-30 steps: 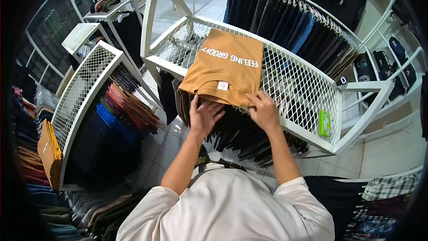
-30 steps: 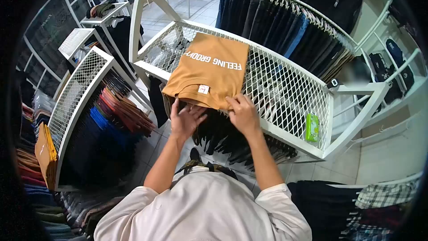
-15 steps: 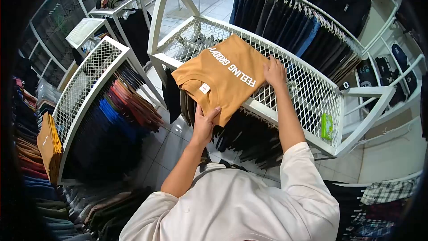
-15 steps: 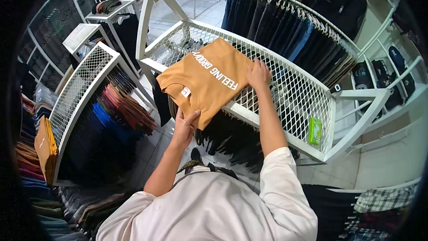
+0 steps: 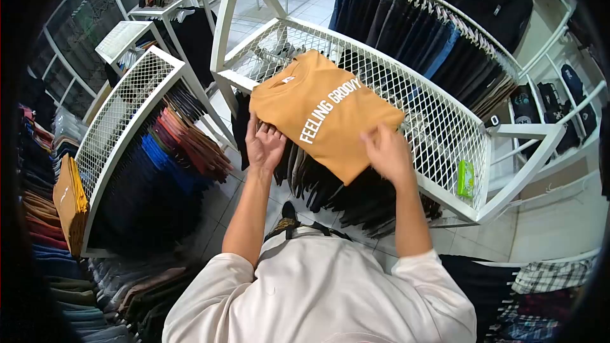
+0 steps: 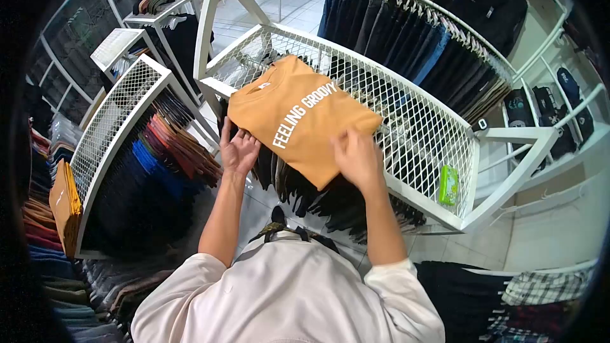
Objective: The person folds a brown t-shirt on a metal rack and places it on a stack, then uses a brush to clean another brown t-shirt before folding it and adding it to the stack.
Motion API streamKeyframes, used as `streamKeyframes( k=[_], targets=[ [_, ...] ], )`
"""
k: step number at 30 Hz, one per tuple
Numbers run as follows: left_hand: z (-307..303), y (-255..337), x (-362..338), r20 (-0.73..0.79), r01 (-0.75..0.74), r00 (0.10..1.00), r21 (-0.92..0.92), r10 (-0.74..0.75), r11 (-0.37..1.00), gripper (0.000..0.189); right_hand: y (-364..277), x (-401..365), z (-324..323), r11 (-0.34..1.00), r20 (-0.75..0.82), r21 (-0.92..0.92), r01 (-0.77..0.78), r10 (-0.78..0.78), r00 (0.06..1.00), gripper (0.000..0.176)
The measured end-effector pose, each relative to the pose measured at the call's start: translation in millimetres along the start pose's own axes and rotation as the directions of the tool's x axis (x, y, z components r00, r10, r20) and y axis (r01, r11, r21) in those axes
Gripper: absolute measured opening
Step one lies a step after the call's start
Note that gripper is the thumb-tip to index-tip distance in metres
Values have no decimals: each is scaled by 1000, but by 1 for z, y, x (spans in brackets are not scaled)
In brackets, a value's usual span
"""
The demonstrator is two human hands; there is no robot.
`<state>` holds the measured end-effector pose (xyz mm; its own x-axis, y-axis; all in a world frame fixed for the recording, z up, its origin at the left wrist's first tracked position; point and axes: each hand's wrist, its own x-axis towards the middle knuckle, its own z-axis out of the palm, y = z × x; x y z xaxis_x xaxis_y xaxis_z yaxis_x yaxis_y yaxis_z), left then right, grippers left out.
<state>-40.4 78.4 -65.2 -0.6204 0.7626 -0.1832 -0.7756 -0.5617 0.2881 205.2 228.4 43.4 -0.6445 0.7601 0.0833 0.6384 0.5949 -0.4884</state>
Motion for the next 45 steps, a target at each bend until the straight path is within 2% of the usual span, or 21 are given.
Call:
streamKeyframes(
  k=[1, 3, 5, 7, 8, 9, 11, 16, 21, 23, 25, 27, 29, 31, 33, 35, 37, 39, 40, 42, 45],
  targets=[
    [-2, -4, 1, 1, 1, 1000, 3, -1, 1000, 68, -3, 21, 0, 999, -67, 52, 12, -8, 998, 31],
    [-2, -10, 2, 62, -101, 995, 363, 84, 926, 59, 11, 84, 27, 962, -324, 108, 252, -205, 924, 34],
    [5, -19, 0, 46, -124, 992, 402, 115, 907, 59, 29, 155, 58, 924, -405, 50, 378, -327, 854, 41],
    [15, -28, 0, 9, -160, 984, 479, 178, 863, 63, 24, 195, 72, 968, -286, 59, 243, -217, 933, 47],
    [19, -31, 0, 19, -156, 986, 461, 166, 873, 65, 18, 206, 72, 990, -144, 93, 105, -91, 985, 52],
    [18, -35, 2, 7, -159, 984, 493, 179, 855, 57, 7, 207, 67, 988, -143, 94, 120, -106, 984, 52],
    [17, -37, 10, -1, -177, 979, 478, 202, 861, 54, -11, 204, 58, 999, 66, -45, -10, 12, 998, 52],
    [14, -35, 18, -10, -229, 963, 496, 269, 838, 52, -8, 220, 80, 994, 55, -57, -93, 96, 994, 60],
    [25, -31, 14, -13, -233, 963, 465, 270, 854, 51, -2, 225, 76, 994, 123, -78, -71, 80, 989, 52],
    [28, -27, 17, -31, -231, 961, 459, 276, 858, 50, 0, 221, 82, 998, -8, -58, -40, 39, 999, 50],
    [25, -25, 21, -58, -223, 959, 453, 278, 863, 49, -13, 208, 74, 998, -41, -42, -49, 47, 998, 48],
    [18, -22, 27, -2, -269, 949, 516, 315, 813, 47, -16, 209, 69, 990, 91, 52, -134, 129, 987, 51],
    [12, -12, 30, 25, -283, 949, 497, 313, 820, 44, -8, 214, 74, 976, 115, 158, -148, 130, 985, 50],
    [8, 6, 22, 81, -314, 945, 488, 316, 815, 44, -18, 197, 67, 959, 97, 241, -147, 127, 987, 42],
    [5, 31, 10, 94, -318, 946, 465, 311, 826, 41, -31, 177, 69, 886, 103, 457, -75, 31, 994, 31],
    [-6, 61, -5, 155, -348, 937, 434, 312, 831, 39, -58, 150, 79, 736, 99, 677, 1, -92, 991, 26],
    [-12, 101, -28, 164, -367, 930, 436, 328, 822, 39, -105, 114, 85, 687, 113, 726, 19, -147, 983, 22],
    [-21, 155, -55, 213, -391, 920, 486, 329, 781, 39, -152, 89, 104, 388, 104, 922, -13, -214, 971, 29],
    [-25, 184, -71, 223, -408, 913, 499, 342, 765, 38, -180, 74, 111, 382, 113, 924, -16, -234, 966, 29],
    [-34, 243, -106, 191, -428, 900, 564, 393, 706, 37, -239, 46, 128, 248, 147, 966, -70, -307, 941, 35],
    [-66, 334, -152, 160, -482, 845, 640, 511, 598, 36, -318, 18, 175, 318, 130, 948, 18, -436, 891, 36]
  ],
)
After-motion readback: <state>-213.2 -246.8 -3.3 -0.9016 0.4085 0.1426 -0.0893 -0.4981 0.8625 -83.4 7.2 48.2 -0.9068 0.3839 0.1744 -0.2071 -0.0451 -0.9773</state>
